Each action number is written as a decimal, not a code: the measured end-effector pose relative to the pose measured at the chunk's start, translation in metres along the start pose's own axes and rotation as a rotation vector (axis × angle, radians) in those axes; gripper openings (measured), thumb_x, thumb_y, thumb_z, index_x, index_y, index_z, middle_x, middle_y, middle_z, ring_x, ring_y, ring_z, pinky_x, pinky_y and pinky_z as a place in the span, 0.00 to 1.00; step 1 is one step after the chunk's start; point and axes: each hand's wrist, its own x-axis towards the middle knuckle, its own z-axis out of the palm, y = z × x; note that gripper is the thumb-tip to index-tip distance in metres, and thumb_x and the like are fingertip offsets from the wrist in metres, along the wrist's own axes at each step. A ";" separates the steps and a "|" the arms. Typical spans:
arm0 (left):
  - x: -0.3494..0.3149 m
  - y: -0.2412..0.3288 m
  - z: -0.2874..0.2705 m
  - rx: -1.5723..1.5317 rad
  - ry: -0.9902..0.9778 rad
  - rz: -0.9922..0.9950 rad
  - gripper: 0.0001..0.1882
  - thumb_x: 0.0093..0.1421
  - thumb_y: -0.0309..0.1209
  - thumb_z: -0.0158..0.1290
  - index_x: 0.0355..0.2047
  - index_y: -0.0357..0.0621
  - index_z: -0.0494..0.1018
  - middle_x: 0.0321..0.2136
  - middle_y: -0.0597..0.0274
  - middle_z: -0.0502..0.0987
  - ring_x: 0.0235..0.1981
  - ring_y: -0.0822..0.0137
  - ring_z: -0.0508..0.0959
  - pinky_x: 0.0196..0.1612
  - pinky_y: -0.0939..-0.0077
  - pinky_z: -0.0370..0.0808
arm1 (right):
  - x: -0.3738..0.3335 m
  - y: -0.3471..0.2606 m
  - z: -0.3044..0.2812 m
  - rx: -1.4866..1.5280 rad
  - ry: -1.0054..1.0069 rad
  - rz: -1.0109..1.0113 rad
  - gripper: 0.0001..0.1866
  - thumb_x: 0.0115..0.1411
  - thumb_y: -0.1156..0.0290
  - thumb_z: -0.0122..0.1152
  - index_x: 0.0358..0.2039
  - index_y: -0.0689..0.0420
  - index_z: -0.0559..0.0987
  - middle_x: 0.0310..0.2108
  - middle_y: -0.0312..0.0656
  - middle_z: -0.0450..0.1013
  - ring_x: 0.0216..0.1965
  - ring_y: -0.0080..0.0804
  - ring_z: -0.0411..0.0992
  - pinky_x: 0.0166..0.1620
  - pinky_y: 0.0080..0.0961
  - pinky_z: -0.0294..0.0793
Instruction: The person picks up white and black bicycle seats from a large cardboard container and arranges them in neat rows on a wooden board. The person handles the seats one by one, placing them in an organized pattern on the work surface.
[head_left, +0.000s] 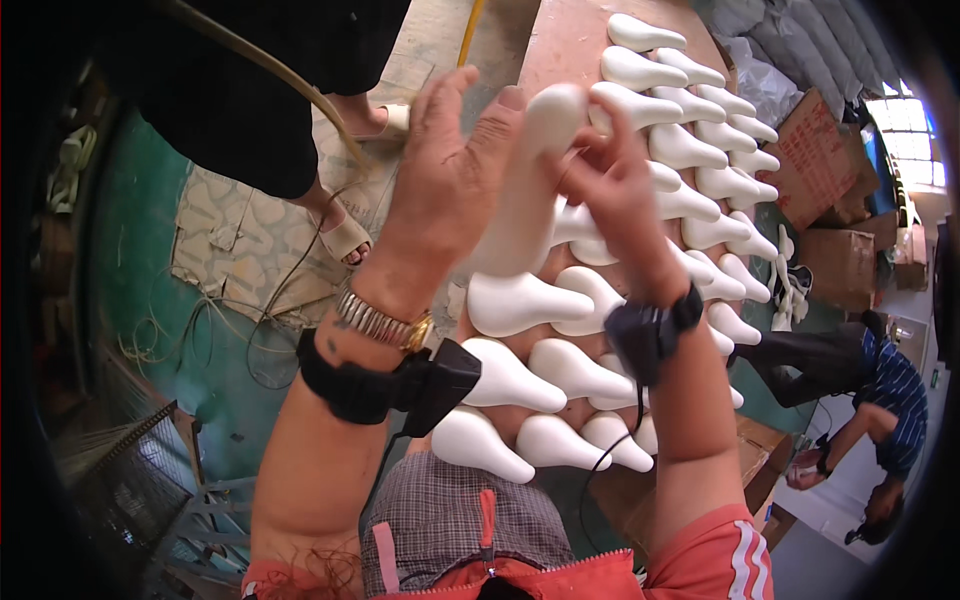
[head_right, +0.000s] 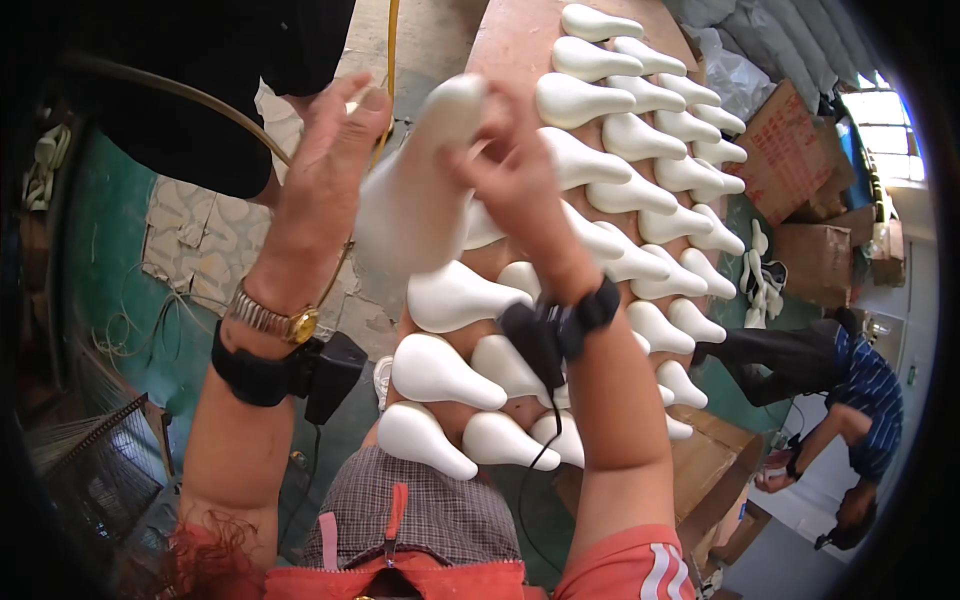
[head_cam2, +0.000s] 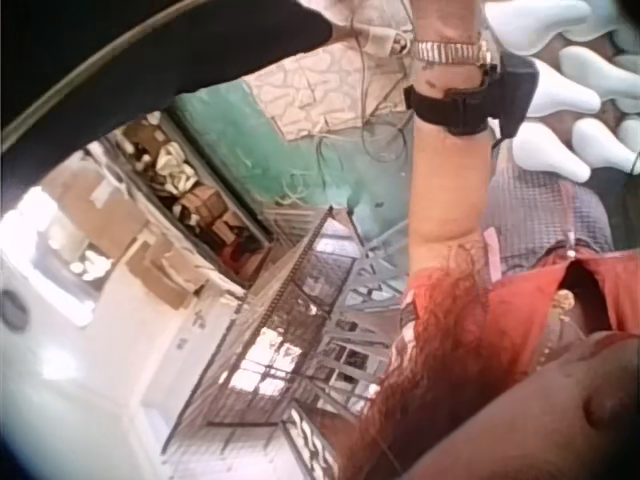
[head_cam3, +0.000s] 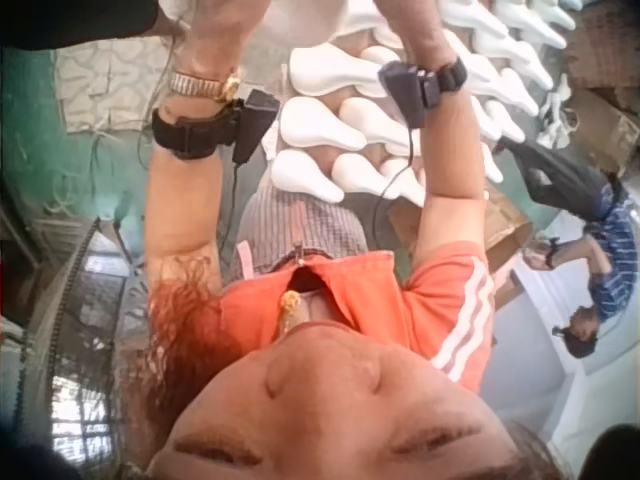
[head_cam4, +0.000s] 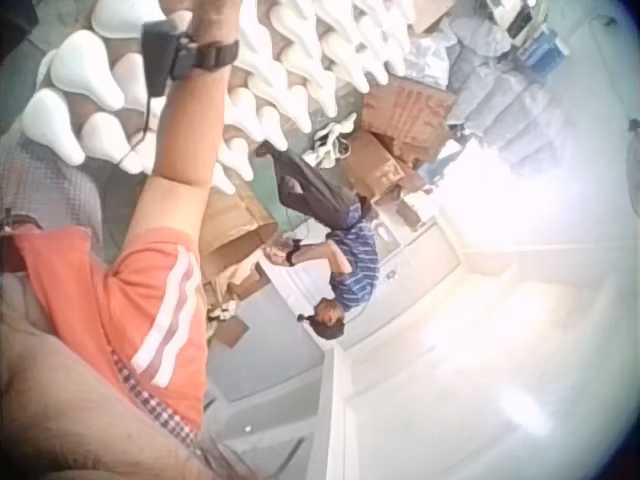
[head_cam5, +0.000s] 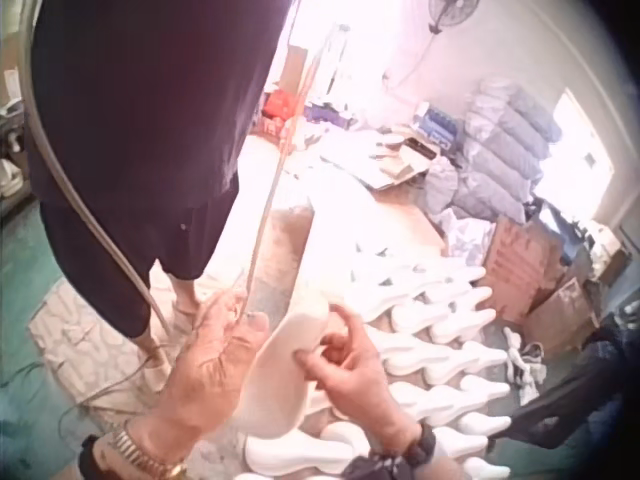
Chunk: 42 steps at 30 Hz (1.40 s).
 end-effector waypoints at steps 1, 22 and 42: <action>-0.003 -0.002 -0.004 -0.011 -0.017 0.011 0.31 0.61 0.46 0.48 0.52 0.28 0.62 0.53 0.44 0.63 0.55 0.55 0.64 0.58 0.68 0.59 | 0.013 0.011 -0.020 0.054 0.116 0.038 0.33 0.55 0.72 0.63 0.58 0.59 0.57 0.32 0.39 0.73 0.26 0.20 0.70 0.28 0.16 0.70; -0.196 -0.066 -0.114 0.110 0.163 -0.627 0.20 0.61 0.31 0.49 0.53 0.41 0.65 0.42 0.68 0.69 0.39 0.77 0.66 0.45 0.81 0.64 | 0.055 0.184 -0.089 0.103 0.673 0.397 0.20 0.51 0.64 0.66 0.39 0.65 0.74 0.31 0.45 0.74 0.26 0.30 0.73 0.25 0.27 0.74; -0.219 -0.093 -0.107 0.202 0.104 -0.717 0.22 0.58 0.30 0.52 0.54 0.43 0.66 0.37 0.68 0.69 0.36 0.79 0.67 0.42 0.82 0.65 | 0.053 0.202 -0.103 0.235 0.632 0.516 0.23 0.54 0.62 0.64 0.42 0.68 0.71 0.31 0.46 0.71 0.23 0.34 0.72 0.29 0.30 0.79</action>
